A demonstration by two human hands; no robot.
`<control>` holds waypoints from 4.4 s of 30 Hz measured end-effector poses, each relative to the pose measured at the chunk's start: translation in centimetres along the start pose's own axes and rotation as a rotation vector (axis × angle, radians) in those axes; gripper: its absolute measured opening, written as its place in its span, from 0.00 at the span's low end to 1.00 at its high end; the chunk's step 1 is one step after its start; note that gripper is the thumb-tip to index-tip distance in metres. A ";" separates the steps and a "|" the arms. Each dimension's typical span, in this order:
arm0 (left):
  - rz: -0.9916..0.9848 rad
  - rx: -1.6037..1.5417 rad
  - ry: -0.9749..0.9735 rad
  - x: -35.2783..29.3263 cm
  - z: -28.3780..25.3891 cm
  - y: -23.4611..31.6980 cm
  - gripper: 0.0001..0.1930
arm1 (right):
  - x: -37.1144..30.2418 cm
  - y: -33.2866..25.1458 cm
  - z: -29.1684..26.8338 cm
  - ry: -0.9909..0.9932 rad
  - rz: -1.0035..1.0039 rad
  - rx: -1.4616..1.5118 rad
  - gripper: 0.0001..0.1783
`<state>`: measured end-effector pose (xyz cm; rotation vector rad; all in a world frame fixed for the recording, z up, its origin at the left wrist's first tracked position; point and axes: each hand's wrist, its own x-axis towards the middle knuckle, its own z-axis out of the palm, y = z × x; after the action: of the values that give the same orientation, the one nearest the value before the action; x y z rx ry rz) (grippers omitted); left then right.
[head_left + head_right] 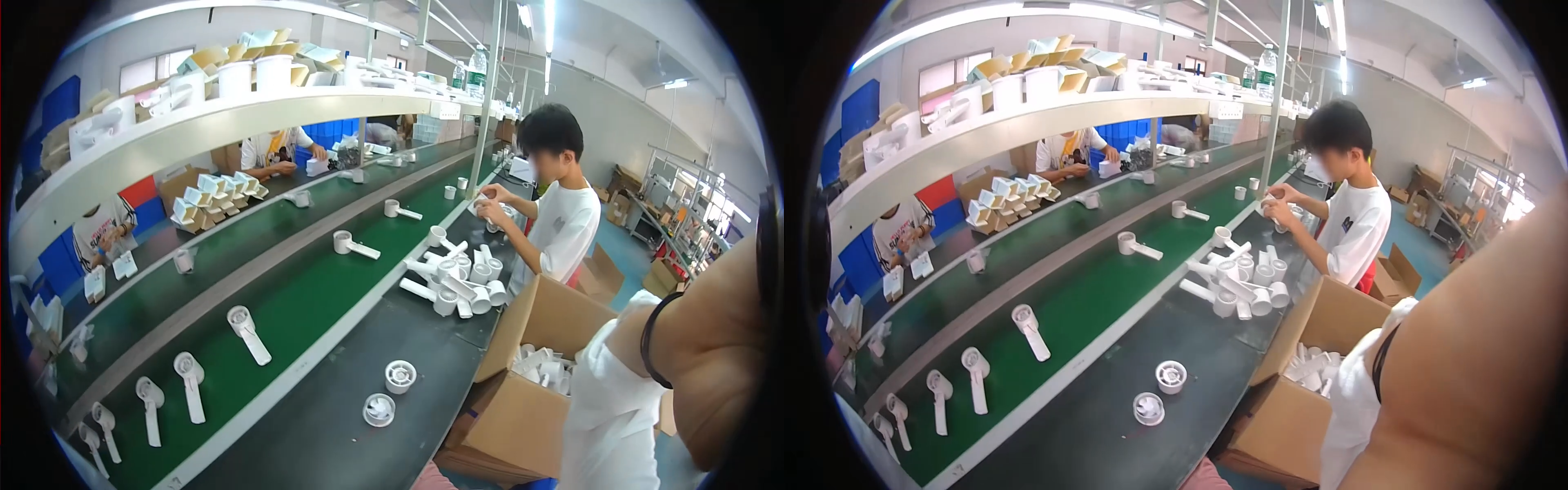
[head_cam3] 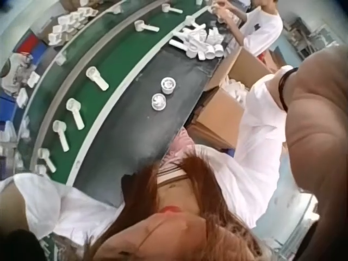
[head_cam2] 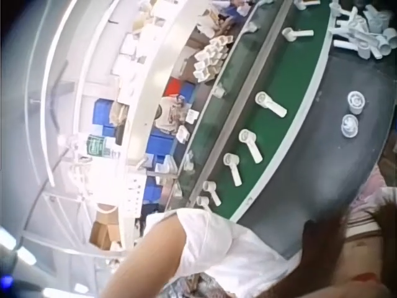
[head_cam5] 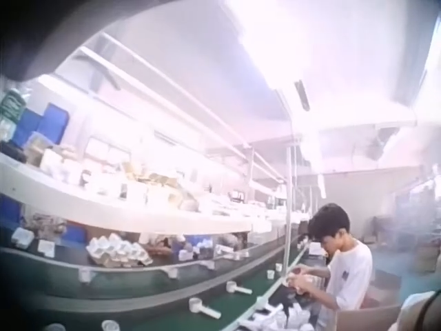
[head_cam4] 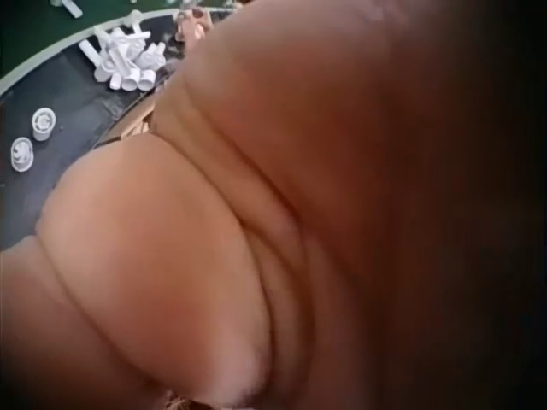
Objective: The person assembles handheld fans by fitting motor components into plastic fan casings by hand, placing the assembled fans onto a conveyor belt, and retrieving additional fan parts from a crate and a cardboard box onto the table.
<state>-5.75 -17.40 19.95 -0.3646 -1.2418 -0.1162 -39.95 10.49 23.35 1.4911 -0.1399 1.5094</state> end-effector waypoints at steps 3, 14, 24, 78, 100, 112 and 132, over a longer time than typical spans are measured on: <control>0.027 -0.060 0.050 -0.6 1.5 -0.8 0.25 | 0.8 2.3 1.9 -0.033 -0.005 -0.023 0.27; 0.059 -0.246 0.071 0.5 1.0 0.6 0.26 | 0.8 0.6 2.4 -0.049 0.122 -0.159 0.23; -0.024 -0.345 0.030 -0.8 -2.3 6.7 0.28 | -10.4 -7.8 11.2 -0.298 0.447 -0.331 0.26; -1.300 0.351 -1.061 -29.2 -0.5 11.0 0.36 | -15.8 -9.3 -40.4 -1.736 1.806 -0.793 0.53; -1.426 0.311 -0.843 -28.3 1.7 12.2 0.38 | -31.3 -2.4 -43.3 -1.760 2.111 -0.128 0.71; -1.437 0.291 -0.846 -28.6 1.6 12.1 0.38 | -29.2 -3.2 -37.5 -1.439 2.407 -0.232 0.68; -1.366 0.424 -0.971 -28.9 2.1 12.0 0.33 | -33.0 -8.0 -42.2 -1.202 2.249 -0.639 0.52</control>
<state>-13.65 -8.59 -9.07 0.9783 -2.2315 -0.8984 -71.67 25.30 -18.02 1.0275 -3.3855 1.0543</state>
